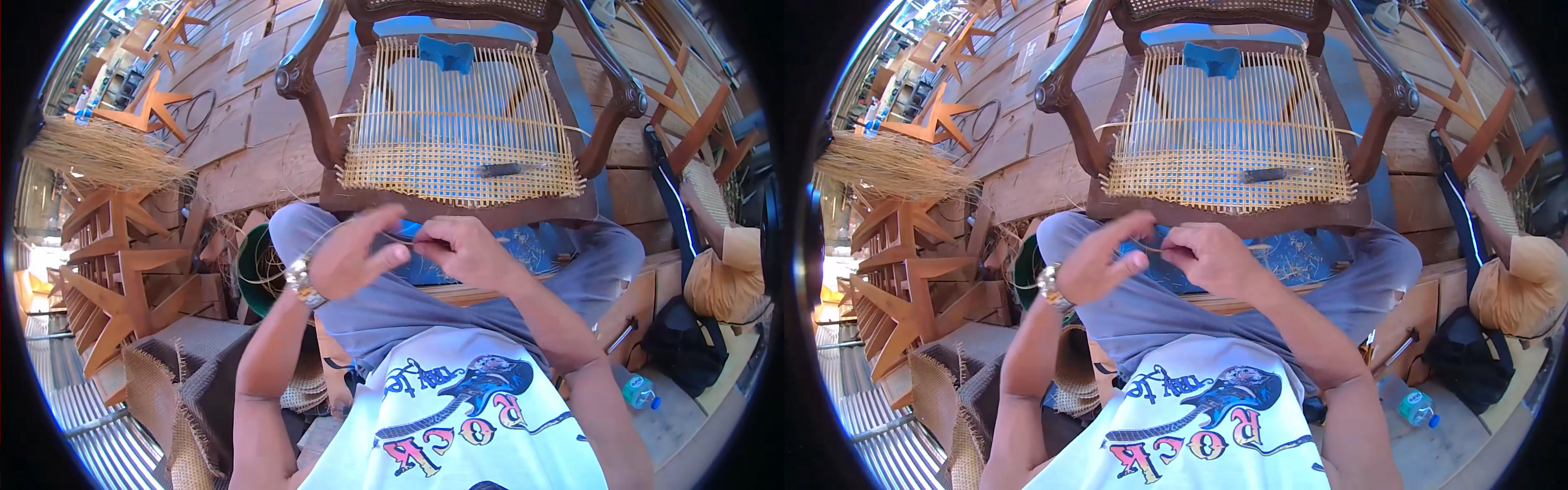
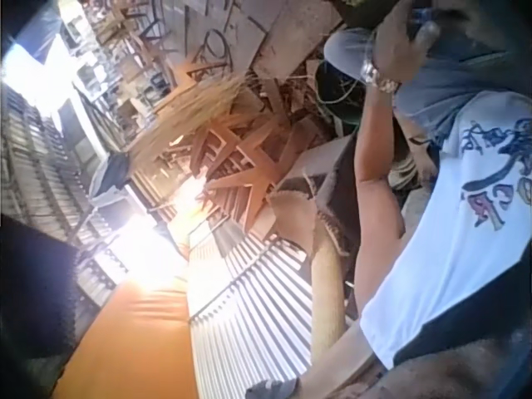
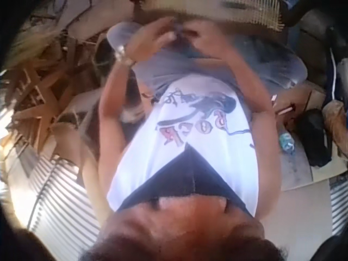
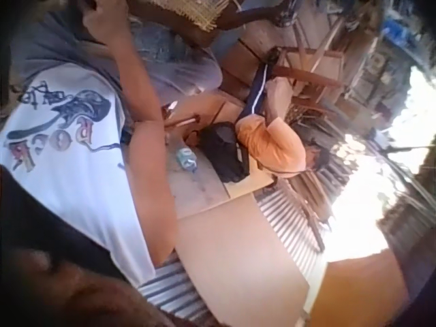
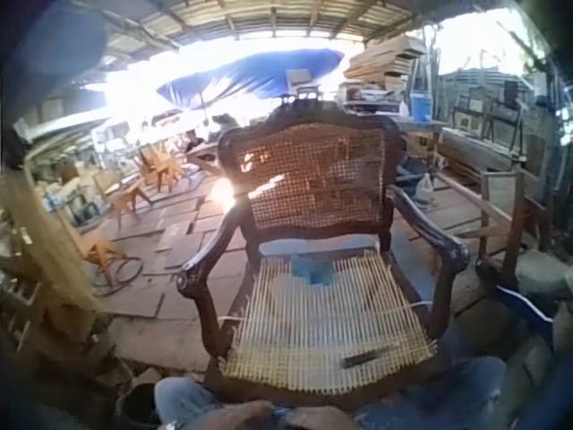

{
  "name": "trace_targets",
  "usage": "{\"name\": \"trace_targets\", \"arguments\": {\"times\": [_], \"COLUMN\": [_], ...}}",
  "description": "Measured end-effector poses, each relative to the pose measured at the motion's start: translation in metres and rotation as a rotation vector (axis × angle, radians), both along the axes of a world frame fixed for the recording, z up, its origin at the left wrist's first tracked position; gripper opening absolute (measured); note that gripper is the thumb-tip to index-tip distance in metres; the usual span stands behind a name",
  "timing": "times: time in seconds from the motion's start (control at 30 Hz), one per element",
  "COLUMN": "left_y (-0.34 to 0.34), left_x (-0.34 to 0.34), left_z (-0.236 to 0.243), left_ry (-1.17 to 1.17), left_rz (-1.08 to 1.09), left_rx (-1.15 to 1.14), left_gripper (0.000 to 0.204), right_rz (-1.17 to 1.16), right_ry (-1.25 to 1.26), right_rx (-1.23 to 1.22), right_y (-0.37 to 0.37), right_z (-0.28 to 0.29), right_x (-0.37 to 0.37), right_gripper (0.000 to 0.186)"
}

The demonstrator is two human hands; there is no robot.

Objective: Weaving cane or rattan strips onto a wooden chair frame to repair the seat.

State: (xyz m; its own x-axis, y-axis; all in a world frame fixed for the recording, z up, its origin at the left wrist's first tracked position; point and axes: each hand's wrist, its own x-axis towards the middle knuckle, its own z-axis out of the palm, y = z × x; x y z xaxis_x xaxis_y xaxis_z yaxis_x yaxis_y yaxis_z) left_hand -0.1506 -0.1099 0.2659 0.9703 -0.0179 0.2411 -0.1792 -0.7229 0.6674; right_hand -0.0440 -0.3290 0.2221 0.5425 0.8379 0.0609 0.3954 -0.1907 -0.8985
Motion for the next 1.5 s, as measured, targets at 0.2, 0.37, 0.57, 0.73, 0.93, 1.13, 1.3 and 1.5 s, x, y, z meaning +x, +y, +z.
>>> {"name": "trace_targets", "arguments": {"times": [0.2, 0.37, 0.57, 0.73, 0.93, 1.13, 1.3, 1.5], "left_y": [0.075, 0.190, 0.226, 0.227, 0.214, 0.228, 0.240, 0.239], "left_x": [-0.054, -0.145, -0.218, -0.240, -0.242, -0.248, -0.271, -0.264], "left_z": [0.020, 0.018, -0.003, -0.022, -0.019, -0.026, -0.033, -0.043], "left_ry": [0.505, 0.442, 0.568, 0.644, 0.665, 0.694, 0.681, 0.656], "left_rz": [0.224, 0.535, 0.557, 0.609, 0.658, 0.601, 0.609, 0.608], "left_rx": [0.031, 0.382, 0.519, 0.515, 0.496, 0.511, 0.525, 0.470], "left_gripper": [0.018, 0.024, 0.022, 0.024, 0.026, 0.030, 0.025, 0.028], "right_rz": [-0.107, -0.294, -0.265, -0.235, -0.205, -0.189, -0.196, -0.201], "right_ry": [0.326, 0.416, 0.647, 0.700, 0.628, 0.491, 0.720, 0.731], "right_rx": [-0.203, -0.289, -0.178, -0.123, -0.227, -0.237, -0.161, -0.154], "right_y": [-0.096, -0.167, -0.154, -0.144, -0.142, -0.140, -0.136, -0.146], "right_z": [0.013, 0.004, 0.004, 0.006, 0.002, -0.006, -0.010, -0.005], "right_x": [0.039, 0.042, 0.026, 0.018, 0.022, 0.024, 0.018, 0.018], "right_gripper": [0.012, 0.010, 0.010, 0.013, 0.012, 0.016, 0.013, 0.014]}}
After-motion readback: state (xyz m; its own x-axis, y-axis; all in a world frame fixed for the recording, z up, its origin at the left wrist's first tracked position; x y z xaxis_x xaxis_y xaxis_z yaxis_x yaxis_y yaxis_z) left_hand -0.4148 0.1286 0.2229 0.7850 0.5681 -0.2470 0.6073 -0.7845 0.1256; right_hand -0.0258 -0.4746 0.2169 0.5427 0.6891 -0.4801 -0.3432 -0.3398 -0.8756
